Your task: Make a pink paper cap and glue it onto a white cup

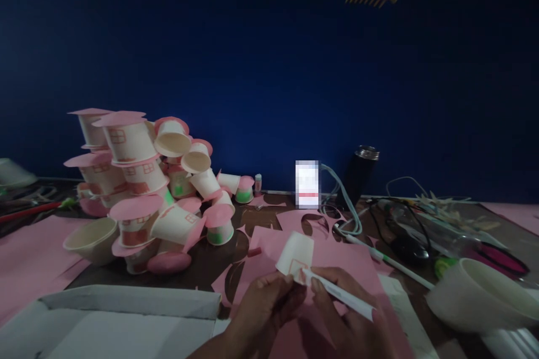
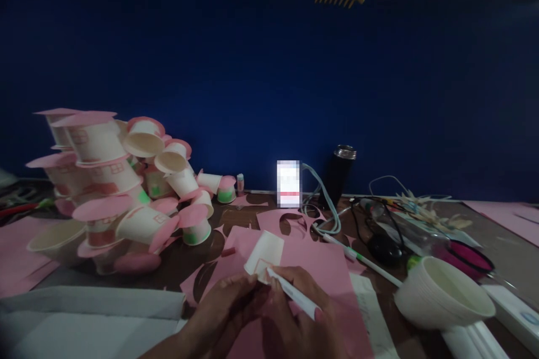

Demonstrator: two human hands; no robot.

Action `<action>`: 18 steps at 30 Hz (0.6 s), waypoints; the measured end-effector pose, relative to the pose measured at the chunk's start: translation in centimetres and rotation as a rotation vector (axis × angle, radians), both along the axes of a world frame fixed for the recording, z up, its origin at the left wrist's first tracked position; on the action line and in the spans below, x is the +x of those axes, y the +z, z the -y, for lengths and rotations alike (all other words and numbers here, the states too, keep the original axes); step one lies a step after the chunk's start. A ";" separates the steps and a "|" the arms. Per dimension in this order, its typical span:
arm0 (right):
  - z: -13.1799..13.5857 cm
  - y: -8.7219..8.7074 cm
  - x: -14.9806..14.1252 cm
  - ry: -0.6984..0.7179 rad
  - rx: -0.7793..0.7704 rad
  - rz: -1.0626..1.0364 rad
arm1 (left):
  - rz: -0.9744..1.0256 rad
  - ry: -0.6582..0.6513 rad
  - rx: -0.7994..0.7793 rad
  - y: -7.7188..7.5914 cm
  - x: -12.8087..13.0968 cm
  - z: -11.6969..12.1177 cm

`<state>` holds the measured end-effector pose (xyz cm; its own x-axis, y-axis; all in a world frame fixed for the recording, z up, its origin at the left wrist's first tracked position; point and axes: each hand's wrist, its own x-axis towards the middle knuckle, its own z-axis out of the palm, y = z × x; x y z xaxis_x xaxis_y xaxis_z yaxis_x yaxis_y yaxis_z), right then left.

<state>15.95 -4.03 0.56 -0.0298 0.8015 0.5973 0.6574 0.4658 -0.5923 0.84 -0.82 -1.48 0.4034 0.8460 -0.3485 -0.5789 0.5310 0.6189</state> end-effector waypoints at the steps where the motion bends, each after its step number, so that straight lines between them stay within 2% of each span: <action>1: 0.0 -0.1 0.0 0.012 -0.013 -0.001 | 0.004 -0.002 0.001 -0.1 0.0 0.0; 4: 0.0 -0.6 0.1 0.086 -0.091 -0.022 | 0.037 0.000 0.037 -0.4 0.0 -0.1; 7: 0.2 -0.9 0.1 0.067 -0.091 -0.084 | 0.010 -0.008 0.027 -0.5 0.0 -0.1; 11: 0.3 -1.0 0.1 0.101 -0.127 -0.058 | 0.016 -0.002 0.027 -0.1 0.1 -0.1; 15: 0.1 -0.7 -0.1 0.045 -0.066 -0.083 | -0.019 0.002 0.029 -0.1 0.1 -0.1; 18: -0.1 -0.5 -0.3 0.069 -0.008 -0.049 | -0.016 -0.024 0.057 -0.2 0.1 0.0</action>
